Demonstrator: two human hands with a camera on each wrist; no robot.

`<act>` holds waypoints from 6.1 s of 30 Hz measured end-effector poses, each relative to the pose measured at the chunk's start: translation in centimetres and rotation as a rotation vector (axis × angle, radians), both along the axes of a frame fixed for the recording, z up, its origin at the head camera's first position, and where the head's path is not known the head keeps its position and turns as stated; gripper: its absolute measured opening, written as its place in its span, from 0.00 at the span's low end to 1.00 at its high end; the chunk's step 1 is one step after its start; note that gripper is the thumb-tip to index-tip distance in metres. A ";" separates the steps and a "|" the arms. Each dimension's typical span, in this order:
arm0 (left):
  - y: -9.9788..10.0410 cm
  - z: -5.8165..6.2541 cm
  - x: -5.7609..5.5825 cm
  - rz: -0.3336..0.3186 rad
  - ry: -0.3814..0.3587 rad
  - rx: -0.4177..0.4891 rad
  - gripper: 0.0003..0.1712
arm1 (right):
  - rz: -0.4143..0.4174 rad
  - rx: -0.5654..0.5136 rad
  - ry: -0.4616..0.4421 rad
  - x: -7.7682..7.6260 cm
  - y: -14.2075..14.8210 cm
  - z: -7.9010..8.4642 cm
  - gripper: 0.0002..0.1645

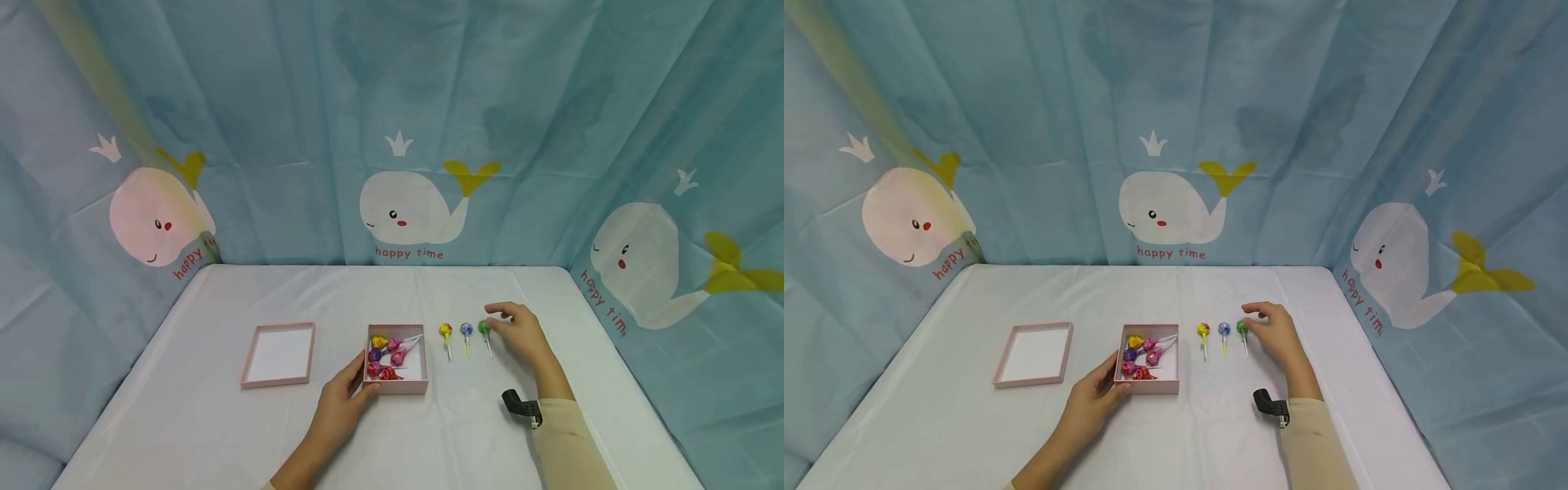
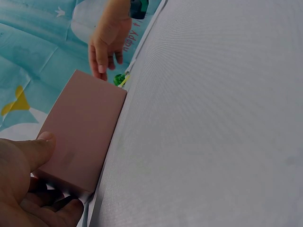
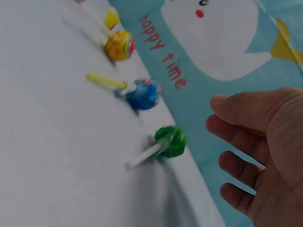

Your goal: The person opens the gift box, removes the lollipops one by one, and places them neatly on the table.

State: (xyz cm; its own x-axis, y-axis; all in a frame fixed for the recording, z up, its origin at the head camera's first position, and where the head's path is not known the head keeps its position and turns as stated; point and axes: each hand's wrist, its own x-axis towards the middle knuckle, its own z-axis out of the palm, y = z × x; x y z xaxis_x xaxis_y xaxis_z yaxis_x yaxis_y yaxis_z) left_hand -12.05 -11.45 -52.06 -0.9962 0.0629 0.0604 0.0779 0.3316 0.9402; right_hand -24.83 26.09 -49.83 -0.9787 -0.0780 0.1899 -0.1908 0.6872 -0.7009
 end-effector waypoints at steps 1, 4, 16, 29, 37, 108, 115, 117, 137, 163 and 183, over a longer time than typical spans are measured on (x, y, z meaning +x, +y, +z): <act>0.0 0.0 0.0 0.000 -0.002 0.002 0.41 | 0.011 -0.005 0.019 0.1 -0.1 0.3 0.17; 0.1 0.1 0.0 0.002 -0.011 0.004 0.41 | 0.045 -0.012 0.065 0.3 -0.7 1.4 0.17; 0.0 -0.2 -0.1 -0.001 -0.001 -0.001 0.42 | 0.204 -0.006 0.142 1.3 -5.4 6.5 0.16; -0.1 -0.1 -0.1 -0.005 0.013 -0.008 0.42 | 0.452 0.064 0.116 1.3 -11.1 8.6 0.15; 0.1 1.1 0.2 -0.005 0.009 0.003 0.40 | 0.638 0.174 0.103 0.9 -14.0 8.2 0.14; 0.5 2.9 1.2 -0.034 0.043 0.015 0.39 | 0.850 0.519 0.192 1.7 -17.8 2.1 0.09; 0.3 0.4 0.4 -0.016 0.062 0.022 0.40 | 0.797 0.378 0.192 1.4 -17.3 2.2 0.11; 0.1 -0.2 0.2 -0.017 0.061 0.019 0.41 | 0.774 0.330 0.210 1.4 -17.1 2.4 0.11; -0.2 -0.4 -0.2 -0.006 0.030 -0.010 0.41 | 0.429 -0.066 0.337 3.4 -13.0 6.0 0.13; -0.1 -0.3 0.0 -0.006 -0.006 -0.010 0.41 | 0.115 -0.108 0.306 2.5 -3.2 6.7 0.14; -0.1 -0.6 0.0 0.001 -0.013 -0.017 0.42 | -0.072 -0.052 0.114 0.9 2.5 2.1 0.19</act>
